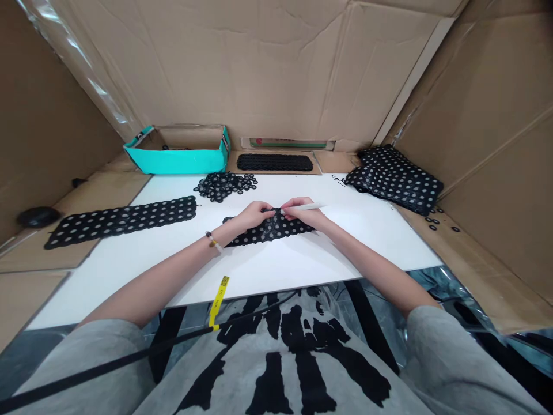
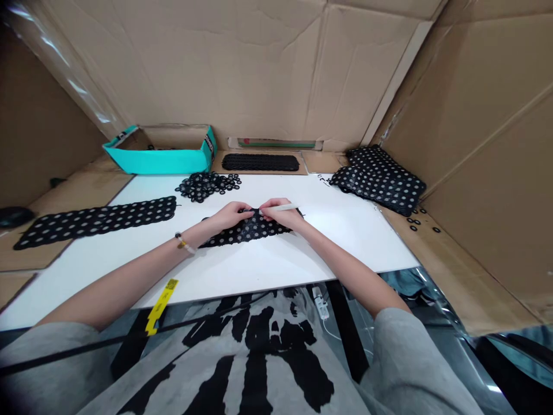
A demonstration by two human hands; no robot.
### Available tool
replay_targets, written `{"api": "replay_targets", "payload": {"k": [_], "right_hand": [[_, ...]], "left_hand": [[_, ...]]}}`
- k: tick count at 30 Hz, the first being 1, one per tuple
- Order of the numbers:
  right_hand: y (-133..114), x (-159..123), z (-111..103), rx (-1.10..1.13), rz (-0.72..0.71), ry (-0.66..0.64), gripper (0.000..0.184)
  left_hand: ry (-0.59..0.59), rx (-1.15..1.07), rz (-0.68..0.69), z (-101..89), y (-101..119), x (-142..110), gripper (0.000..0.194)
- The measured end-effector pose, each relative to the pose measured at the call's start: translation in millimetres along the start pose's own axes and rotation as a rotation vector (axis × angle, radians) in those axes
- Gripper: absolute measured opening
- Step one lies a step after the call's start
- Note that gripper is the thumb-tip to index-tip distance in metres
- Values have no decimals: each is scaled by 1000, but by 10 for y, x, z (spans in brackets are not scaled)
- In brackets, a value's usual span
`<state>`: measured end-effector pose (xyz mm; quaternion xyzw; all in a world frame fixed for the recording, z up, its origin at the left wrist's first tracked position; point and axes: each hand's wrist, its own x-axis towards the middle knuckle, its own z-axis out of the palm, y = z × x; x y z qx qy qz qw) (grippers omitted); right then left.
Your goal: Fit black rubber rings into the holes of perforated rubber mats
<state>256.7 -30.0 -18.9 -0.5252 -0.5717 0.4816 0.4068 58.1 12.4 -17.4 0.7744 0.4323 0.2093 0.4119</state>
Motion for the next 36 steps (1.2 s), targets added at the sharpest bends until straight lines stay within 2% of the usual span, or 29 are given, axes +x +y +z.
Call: {"api": "replay_targets", "payload": {"k": [3, 7, 12, 15, 19, 22, 26, 31, 36], "right_hand": [[8, -19, 12, -106, -31, 12, 13], [8, -60, 72, -278, -61, 116, 14], [14, -56, 143, -339, -123, 155, 14], [26, -15, 120, -361, -140, 135, 14], [22, 34, 31, -139, -2, 32, 10], [2, 37, -12, -61, 8, -31, 7], [-20, 14, -9, -108, -27, -42, 8], [10, -1, 7, -193, -64, -47, 10], [49, -39, 69, -407, -243, 43, 10]], "left_hand": [[1, -67, -65, 4, -4, 16, 34], [-34, -160, -147, -22, 0, 34, 31], [-180, -196, -131, -119, 25, 19, 36], [-244, -132, -83, -164, 40, 6, 41], [-154, 66, 67, -152, 10, 18, 43], [-79, 124, 116, -106, -48, 49, 44], [-50, 77, 52, -63, -71, 56, 44], [-25, -72, -45, -33, -20, 7, 55], [-27, -216, -100, -42, 2, 6, 57]]}}
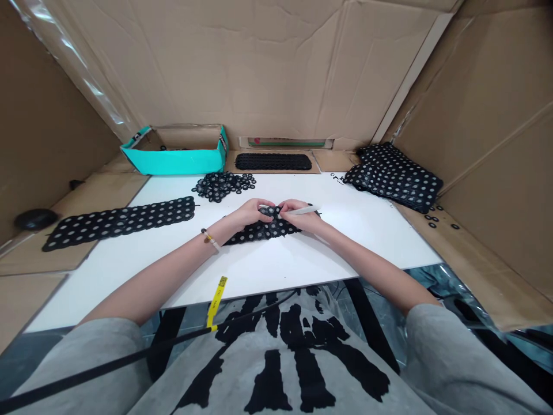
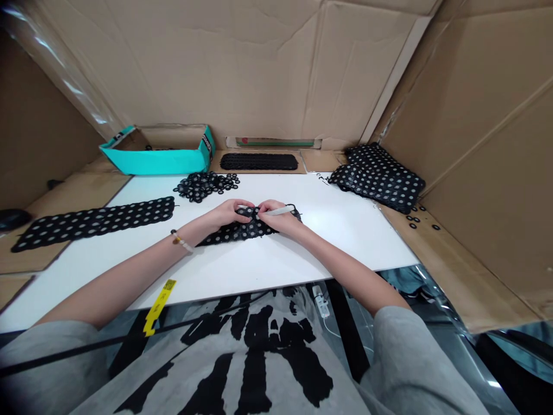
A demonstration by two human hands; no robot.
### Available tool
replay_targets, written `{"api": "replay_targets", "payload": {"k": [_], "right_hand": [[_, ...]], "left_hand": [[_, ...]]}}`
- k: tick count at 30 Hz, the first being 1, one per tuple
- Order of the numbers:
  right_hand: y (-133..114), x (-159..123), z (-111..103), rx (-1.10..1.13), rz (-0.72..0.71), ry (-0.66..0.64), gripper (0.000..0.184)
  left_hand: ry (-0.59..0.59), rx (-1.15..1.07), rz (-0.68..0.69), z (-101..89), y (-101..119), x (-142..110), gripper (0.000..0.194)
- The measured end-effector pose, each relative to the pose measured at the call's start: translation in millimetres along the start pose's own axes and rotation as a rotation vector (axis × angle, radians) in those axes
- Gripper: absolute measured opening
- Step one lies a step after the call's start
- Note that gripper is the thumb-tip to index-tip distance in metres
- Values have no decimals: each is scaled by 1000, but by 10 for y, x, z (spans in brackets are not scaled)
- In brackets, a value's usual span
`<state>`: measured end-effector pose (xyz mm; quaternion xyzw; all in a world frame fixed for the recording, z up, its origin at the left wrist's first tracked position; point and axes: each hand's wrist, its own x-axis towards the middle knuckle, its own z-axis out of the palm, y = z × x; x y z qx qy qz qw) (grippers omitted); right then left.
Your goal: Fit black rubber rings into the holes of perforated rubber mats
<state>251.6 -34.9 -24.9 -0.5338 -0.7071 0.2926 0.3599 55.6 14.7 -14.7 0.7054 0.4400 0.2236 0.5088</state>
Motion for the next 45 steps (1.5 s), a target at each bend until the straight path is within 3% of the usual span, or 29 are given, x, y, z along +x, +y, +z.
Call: {"api": "replay_targets", "payload": {"k": [8, 13, 16, 21, 30, 36, 38, 42, 45], "right_hand": [[-45, 19, 48, -88, -95, 53, 12], [-19, 25, -145, -83, 81, 21, 8], [-26, 33, -236, 78, 203, -57, 9], [-41, 56, -135, 339, 153, -114, 15], [21, 42, 3, 222, 142, -77, 16], [-101, -18, 81, 48, 92, 38, 15], [-93, -12, 80, 55, 73, 27, 15], [-13, 32, 16, 183, 144, -52, 14], [52, 60, -23, 214, 172, -121, 14]], "left_hand": [[-147, 21, 65, -142, 71, -5, 60], [-42, 367, 191, -137, -8, 28, 38], [13, 488, 222, -107, -24, 21, 30], [9, 496, 260, -79, -6, -9, 30], [53, 380, 187, -24, -133, 63, 33], [-168, 123, 76, -91, -25, -2, 38], [-189, 179, 112, -114, -11, -5, 39], [-64, 399, 221, -98, -54, 27, 37], [-49, 407, 225, -63, -89, 56, 39]]}}
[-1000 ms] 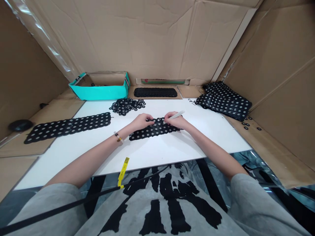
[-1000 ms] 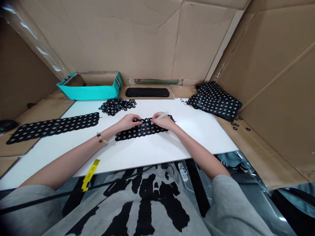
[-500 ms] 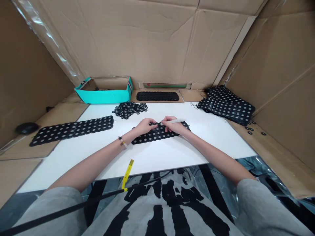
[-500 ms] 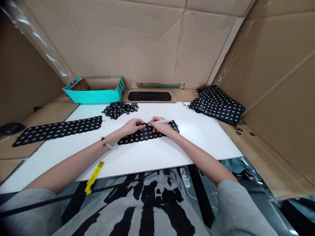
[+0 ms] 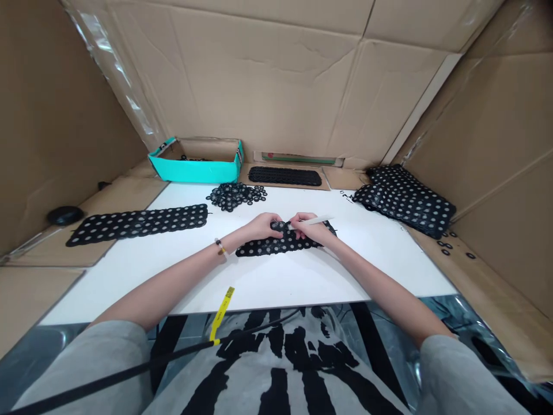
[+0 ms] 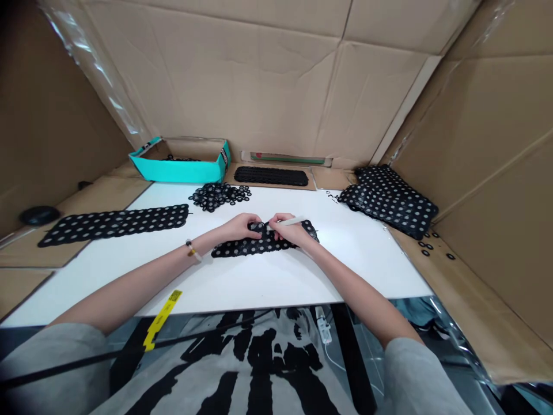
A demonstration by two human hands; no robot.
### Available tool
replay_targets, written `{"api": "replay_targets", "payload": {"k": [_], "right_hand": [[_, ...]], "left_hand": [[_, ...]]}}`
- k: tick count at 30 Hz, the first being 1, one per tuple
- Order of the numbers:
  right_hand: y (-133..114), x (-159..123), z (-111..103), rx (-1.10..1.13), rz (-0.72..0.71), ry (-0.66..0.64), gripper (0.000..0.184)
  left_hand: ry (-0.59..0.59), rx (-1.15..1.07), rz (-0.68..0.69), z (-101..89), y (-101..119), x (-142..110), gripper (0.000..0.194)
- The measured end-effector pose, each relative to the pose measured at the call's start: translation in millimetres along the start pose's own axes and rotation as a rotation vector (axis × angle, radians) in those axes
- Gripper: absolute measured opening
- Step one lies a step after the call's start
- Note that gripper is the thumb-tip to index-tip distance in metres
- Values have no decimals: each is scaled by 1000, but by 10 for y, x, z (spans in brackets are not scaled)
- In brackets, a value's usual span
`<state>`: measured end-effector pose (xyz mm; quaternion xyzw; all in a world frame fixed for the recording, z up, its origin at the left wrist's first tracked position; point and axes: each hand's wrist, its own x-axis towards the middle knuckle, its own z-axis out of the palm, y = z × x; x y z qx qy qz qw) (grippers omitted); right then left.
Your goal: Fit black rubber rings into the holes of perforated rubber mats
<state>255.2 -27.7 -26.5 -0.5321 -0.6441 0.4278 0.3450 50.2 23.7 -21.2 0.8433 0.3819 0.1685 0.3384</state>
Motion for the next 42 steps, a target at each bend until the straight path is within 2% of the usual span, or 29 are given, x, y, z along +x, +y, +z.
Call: {"api": "replay_targets", "payload": {"k": [8, 11, 13, 16, 20, 22, 25, 31, 36, 39, 42], "right_hand": [[-14, -43, 19, -55, -45, -14, 15], [-55, -61, 114, -188, -154, 94, 14], [-69, -60, 163, -277, -222, 160, 14], [-73, -59, 126, -280, -205, 140, 14], [-81, -50, -66, -133, -14, 0, 13], [-89, -18, -111, -10, 24, -55, 16], [-68, 65, -52, 90, -10, -67, 18], [48, 149, 106, 41, -26, 14, 15], [-49, 22, 108, -47, -93, 48, 19], [-141, -56, 141, -107, -157, 99, 18], [-161, -72, 168, -106, -160, 122, 17]], "left_hand": [[42, -238, -130, 44, 26, 10, 53], [1, -360, -168, 18, 51, -16, 58], [-50, -399, -144, -26, 53, -25, 59], [-72, -303, -103, -100, 25, -24, 58], [25, 46, -87, -115, -26, -55, 32], [79, 150, -55, -77, -34, -101, 24], [138, 171, -32, -7, -21, -174, 25], [190, 191, -57, 43, 55, -202, 25], [202, 93, -102, 70, 64, -153, 25], [131, -73, -148, 61, 15, -112, 25], [55, -239, -189, 18, -39, -80, 31]]}}
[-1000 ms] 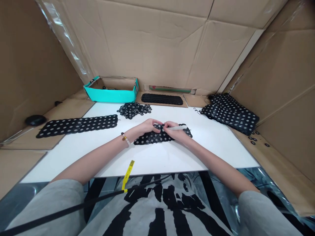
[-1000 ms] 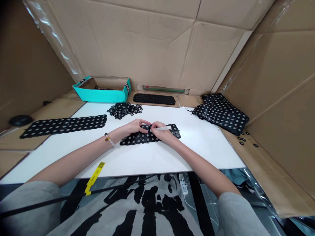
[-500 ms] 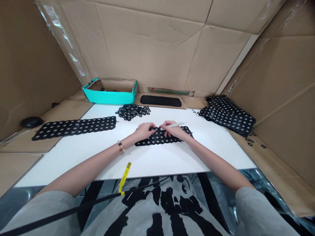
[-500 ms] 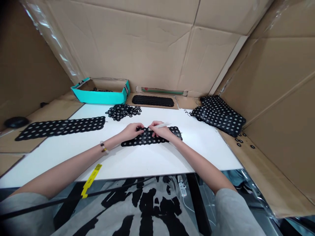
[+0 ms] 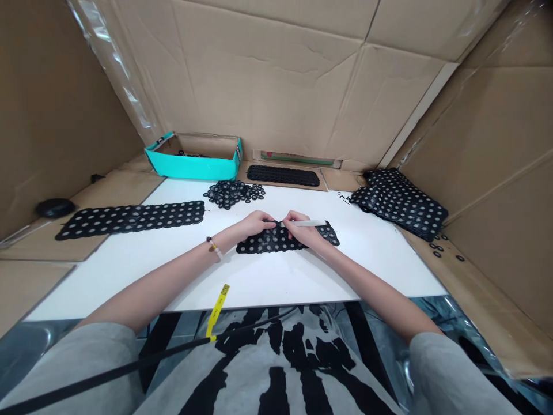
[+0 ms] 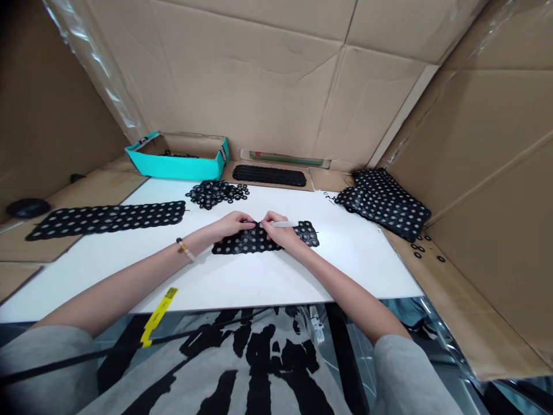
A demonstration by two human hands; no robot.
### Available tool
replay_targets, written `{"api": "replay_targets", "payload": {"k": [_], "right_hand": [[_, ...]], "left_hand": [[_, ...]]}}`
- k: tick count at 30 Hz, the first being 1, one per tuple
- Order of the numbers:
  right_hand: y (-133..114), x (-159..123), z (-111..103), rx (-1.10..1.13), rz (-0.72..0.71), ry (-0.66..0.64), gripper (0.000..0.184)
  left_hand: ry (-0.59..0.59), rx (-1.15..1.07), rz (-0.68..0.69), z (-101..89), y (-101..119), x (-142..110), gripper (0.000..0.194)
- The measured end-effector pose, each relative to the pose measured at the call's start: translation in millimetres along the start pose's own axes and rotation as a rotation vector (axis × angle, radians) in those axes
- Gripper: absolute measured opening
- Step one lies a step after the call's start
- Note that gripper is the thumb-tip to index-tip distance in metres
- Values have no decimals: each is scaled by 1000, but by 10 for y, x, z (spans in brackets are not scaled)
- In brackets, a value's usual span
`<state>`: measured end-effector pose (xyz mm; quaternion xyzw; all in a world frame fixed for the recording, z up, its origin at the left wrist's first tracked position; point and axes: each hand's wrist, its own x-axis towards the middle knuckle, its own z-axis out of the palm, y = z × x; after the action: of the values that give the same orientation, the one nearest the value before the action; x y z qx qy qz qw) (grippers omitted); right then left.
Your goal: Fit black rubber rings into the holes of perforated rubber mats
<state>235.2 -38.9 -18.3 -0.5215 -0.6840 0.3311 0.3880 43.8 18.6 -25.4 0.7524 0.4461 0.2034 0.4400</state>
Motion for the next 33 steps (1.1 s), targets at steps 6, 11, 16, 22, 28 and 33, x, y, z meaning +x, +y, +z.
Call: {"api": "replay_targets", "payload": {"k": [6, 11, 16, 22, 28, 33], "right_hand": [[116, 52, -7, 136, 49, -29, 18], [91, 19, 20, 105, 34, -10, 19], [50, -12, 87, -67, -15, 41, 19], [63, 16, 13, 31, -2, -14, 18], [64, 5, -47, 11, 46, -79, 16], [85, 12, -24, 0, 24, -94, 20]], "left_hand": [[-48, -65, -10, -61, 30, 0, 36], [-39, -84, -1, -44, 53, -42, 37], [-185, -183, -32, -98, -16, -11, 41], [-79, 136, 126, -108, -31, 12, 41], [-4, 153, 99, -45, 9, -3, 48], [19, 26, 4, -18, 39, -32, 52]]}}
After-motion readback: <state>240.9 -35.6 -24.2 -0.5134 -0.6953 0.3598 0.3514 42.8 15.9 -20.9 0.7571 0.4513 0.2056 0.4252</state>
